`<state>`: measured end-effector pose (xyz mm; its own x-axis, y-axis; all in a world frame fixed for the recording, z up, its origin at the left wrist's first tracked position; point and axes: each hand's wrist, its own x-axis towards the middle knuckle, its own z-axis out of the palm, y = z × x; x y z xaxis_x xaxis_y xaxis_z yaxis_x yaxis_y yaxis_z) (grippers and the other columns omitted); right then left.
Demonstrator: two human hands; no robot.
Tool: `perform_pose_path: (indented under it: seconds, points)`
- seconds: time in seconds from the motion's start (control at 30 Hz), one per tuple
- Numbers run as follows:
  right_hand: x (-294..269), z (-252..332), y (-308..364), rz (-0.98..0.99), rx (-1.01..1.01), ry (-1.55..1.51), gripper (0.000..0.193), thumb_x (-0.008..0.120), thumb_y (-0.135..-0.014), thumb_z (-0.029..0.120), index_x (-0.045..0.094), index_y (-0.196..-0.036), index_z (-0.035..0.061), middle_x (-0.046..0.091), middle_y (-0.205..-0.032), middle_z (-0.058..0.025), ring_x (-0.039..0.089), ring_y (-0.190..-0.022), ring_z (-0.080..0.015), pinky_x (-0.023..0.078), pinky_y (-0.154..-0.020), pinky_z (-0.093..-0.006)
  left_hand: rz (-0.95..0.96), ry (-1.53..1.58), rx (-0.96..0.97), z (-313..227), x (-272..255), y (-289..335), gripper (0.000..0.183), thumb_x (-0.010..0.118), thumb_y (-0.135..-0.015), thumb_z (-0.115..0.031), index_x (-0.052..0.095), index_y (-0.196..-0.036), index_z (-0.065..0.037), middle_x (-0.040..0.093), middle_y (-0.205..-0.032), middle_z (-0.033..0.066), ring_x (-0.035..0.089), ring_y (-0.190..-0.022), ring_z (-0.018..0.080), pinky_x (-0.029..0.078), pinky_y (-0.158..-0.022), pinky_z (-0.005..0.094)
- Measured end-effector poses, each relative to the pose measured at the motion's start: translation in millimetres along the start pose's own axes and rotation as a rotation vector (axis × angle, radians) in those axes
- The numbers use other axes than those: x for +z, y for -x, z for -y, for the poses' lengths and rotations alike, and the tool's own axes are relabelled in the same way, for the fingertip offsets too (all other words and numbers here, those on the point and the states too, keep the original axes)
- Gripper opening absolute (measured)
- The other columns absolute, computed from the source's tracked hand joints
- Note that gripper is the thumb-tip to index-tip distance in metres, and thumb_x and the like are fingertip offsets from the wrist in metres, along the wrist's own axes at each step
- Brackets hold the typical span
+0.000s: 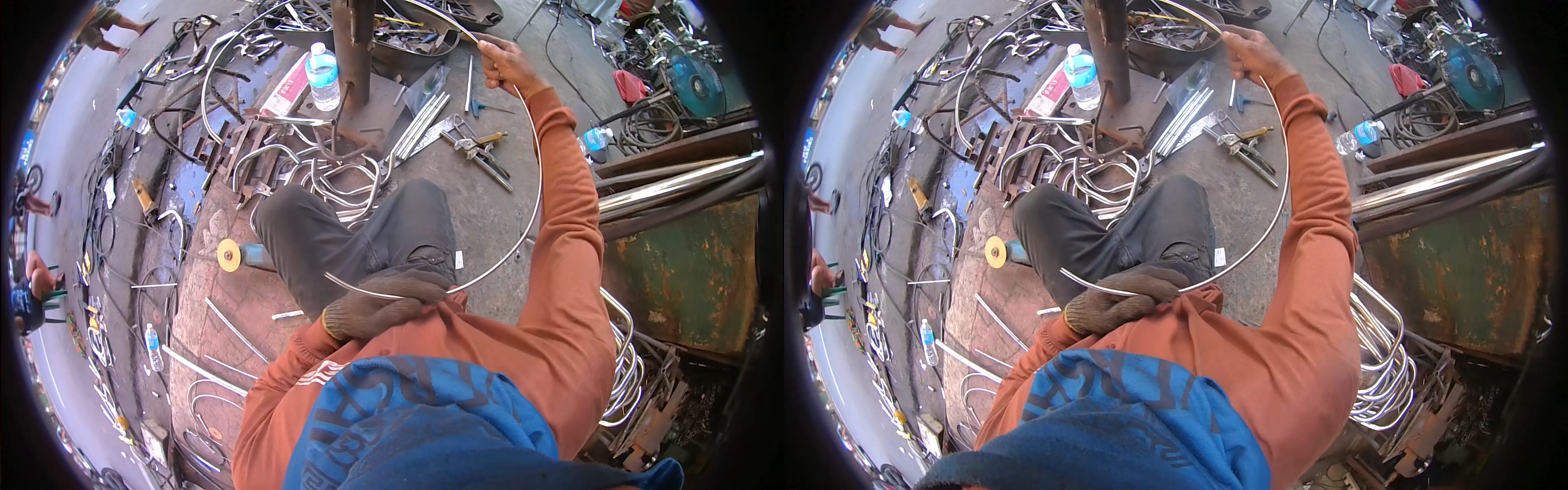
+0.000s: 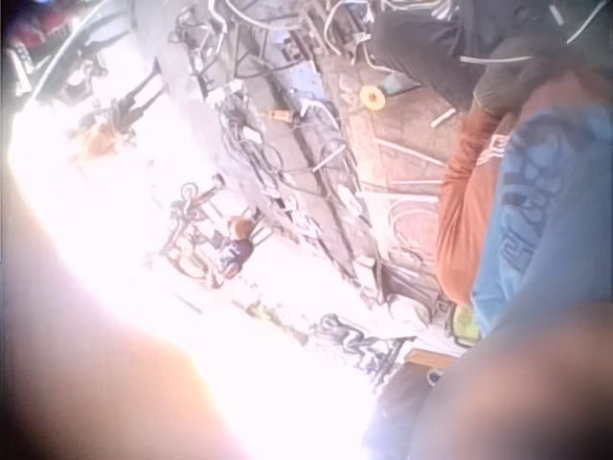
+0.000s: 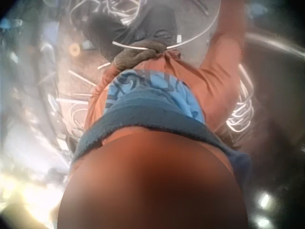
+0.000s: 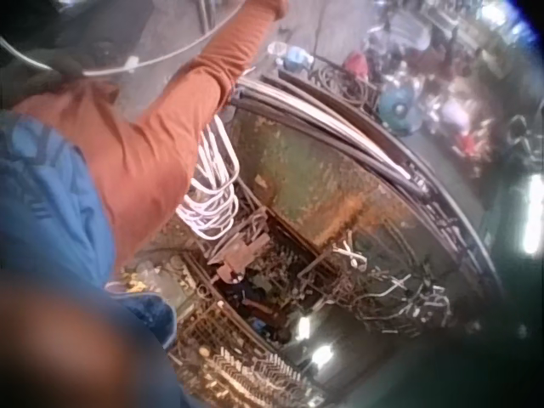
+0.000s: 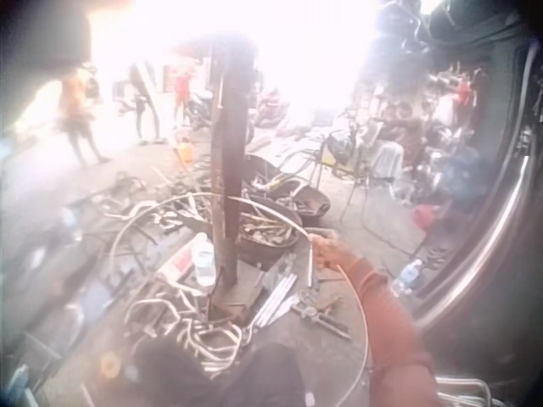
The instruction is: The person sits on the ground and bends a long metal rod into a circular shape using both hands. They repeatedly adjust the curvature and inspect the formed loop.
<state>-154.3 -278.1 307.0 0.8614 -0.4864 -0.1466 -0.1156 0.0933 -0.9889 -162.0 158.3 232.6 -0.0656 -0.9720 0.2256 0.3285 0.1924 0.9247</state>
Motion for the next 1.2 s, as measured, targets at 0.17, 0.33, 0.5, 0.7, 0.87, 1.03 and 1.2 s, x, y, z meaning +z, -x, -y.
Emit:
perform_pose_path:
  seconds: [0.17,0.33,0.5,0.7,0.87,1.03,1.2]
  points:
    - [-2.3,5.7,-25.5,0.112,0.025,0.034,0.029,0.052,-0.093,0.023,0.052,-0.120,0.0128,0.030,-0.059,0.0083,0.028,-0.045,-0.0026,0.034,-0.042,-0.0210,-0.012,-0.065,0.020,-13.9,-5.1,-18.6,0.027,0.048,-0.093,-0.011,0.055,-0.115,0.002,0.054,-0.123,0.0166,0.049,-0.116,0.0267,0.036,-0.099,0.0375]
    - [-3.5,-1.0,-26.6,0.148,-0.025,-0.015,0.025,0.053,-0.093,0.024,0.053,-0.116,0.0131,0.031,-0.059,0.0080,0.029,-0.045,-0.0025,0.034,-0.043,-0.0208,-0.257,0.251,-0.009,9.2,18.4,-6.3,0.024,0.051,-0.090,-0.008,0.057,-0.111,0.001,0.053,-0.124,0.0187,0.047,-0.120,0.0285,0.035,-0.101,0.0393]
    - [49.9,-11.5,7.1,-0.099,-0.073,-0.245,0.017,0.048,-0.091,0.012,0.056,-0.106,0.0114,0.033,-0.058,0.0061,0.030,-0.046,-0.0046,0.032,-0.042,-0.0234,-0.500,0.699,0.278,-13.6,3.2,18.8,0.021,0.048,-0.091,-0.013,0.047,-0.070,-0.008,0.056,-0.086,0.0093,0.054,-0.083,0.0213,0.044,-0.081,0.0406]
    - [67.7,-16.6,6.3,-0.209,-0.203,-0.102,0.030,0.049,-0.087,0.013,0.055,-0.115,0.0028,0.041,-0.058,0.0016,0.039,-0.041,-0.0091,0.036,-0.036,-0.0254,-0.456,-0.102,0.041,-54.4,-40.7,26.9,0.027,0.044,-0.094,-0.028,0.054,-0.077,-0.010,0.051,-0.070,0.0019,0.048,-0.067,0.0172,0.042,-0.071,0.0350]
    - [1.6,5.9,-42.8,0.089,-0.161,0.232,0.039,0.050,-0.088,0.017,0.052,-0.125,0.0031,0.042,-0.061,0.0020,0.040,-0.047,-0.0080,0.038,-0.040,-0.0242,-0.082,-0.139,0.073,8.6,-4.4,-17.9,0.028,0.042,-0.094,-0.011,0.054,-0.116,0.002,0.054,-0.122,0.0182,0.048,-0.116,0.0303,0.036,-0.097,0.0385]
    - [1.7,15.4,-61.2,0.209,-0.016,0.112,0.035,0.051,-0.092,0.019,0.049,-0.125,0.0074,0.036,-0.063,0.0066,0.032,-0.047,-0.0023,0.035,-0.041,-0.0196,-0.050,-0.125,0.021,7.1,2.0,-35.7,0.029,0.043,-0.096,-0.015,0.056,-0.116,0.001,0.055,-0.122,0.0160,0.050,-0.116,0.0272,0.039,-0.096,0.0364]
    - [7.4,20.5,-65.7,0.168,-0.087,0.333,0.045,0.050,-0.088,0.017,0.046,-0.131,0.0072,0.043,-0.064,0.0038,0.038,-0.047,-0.0042,0.037,-0.040,-0.0208,-0.149,-0.074,-0.178,4.3,8.9,-40.2,0.032,0.043,-0.096,-0.018,0.052,-0.122,0.000,0.053,-0.124,0.0134,0.052,-0.107,0.0193,0.042,-0.091,0.0317]
